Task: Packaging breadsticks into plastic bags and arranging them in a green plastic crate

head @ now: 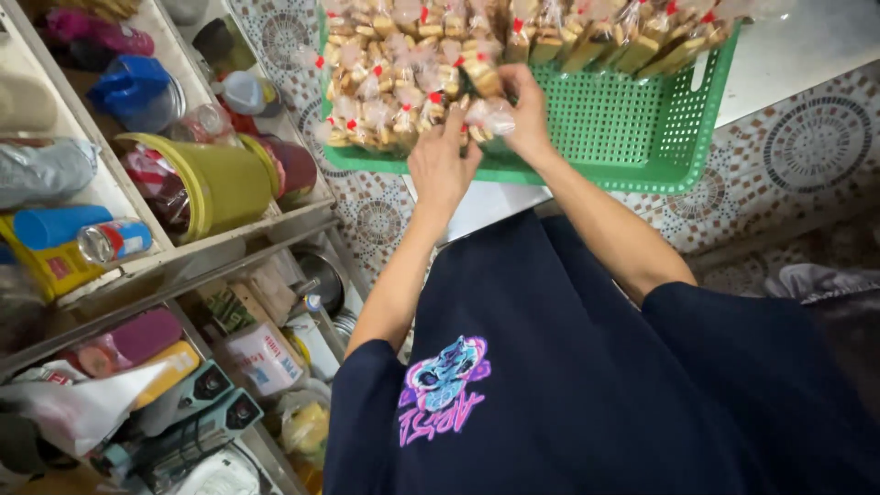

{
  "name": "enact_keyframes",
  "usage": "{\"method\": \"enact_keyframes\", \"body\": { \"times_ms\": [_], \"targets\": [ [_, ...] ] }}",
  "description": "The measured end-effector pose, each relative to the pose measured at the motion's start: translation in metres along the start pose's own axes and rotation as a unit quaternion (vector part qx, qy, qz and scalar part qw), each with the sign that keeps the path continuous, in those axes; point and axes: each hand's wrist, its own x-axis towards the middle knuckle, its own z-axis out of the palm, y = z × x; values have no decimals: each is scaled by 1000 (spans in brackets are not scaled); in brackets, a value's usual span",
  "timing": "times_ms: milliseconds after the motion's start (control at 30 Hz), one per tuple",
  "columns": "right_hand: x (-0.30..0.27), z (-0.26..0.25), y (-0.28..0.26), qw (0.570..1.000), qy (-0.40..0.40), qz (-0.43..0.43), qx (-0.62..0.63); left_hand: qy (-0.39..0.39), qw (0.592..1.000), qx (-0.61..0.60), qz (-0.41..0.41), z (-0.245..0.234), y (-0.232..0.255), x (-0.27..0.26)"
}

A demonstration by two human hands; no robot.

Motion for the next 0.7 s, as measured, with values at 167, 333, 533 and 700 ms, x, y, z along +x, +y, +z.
{"method": "enact_keyframes", "body": {
  "times_ms": [167, 333, 533, 700],
  "targets": [
    [1, 5, 37, 990, -9, -107, -91, 5, 997, 16, 70, -6, -17, 0],
    [15, 2, 14, 990, -11, -62, -125, -43, 995, 64, 61, -2, -10, -11],
    [9, -22, -43, 972, -152, 10, -180, -16, 988, 113, 103, -42, -8, -2],
    [-8, -39, -120, 911, -354, 183, -110, -59, 986, 85, 130, -79, 7, 17]
  ]
}}
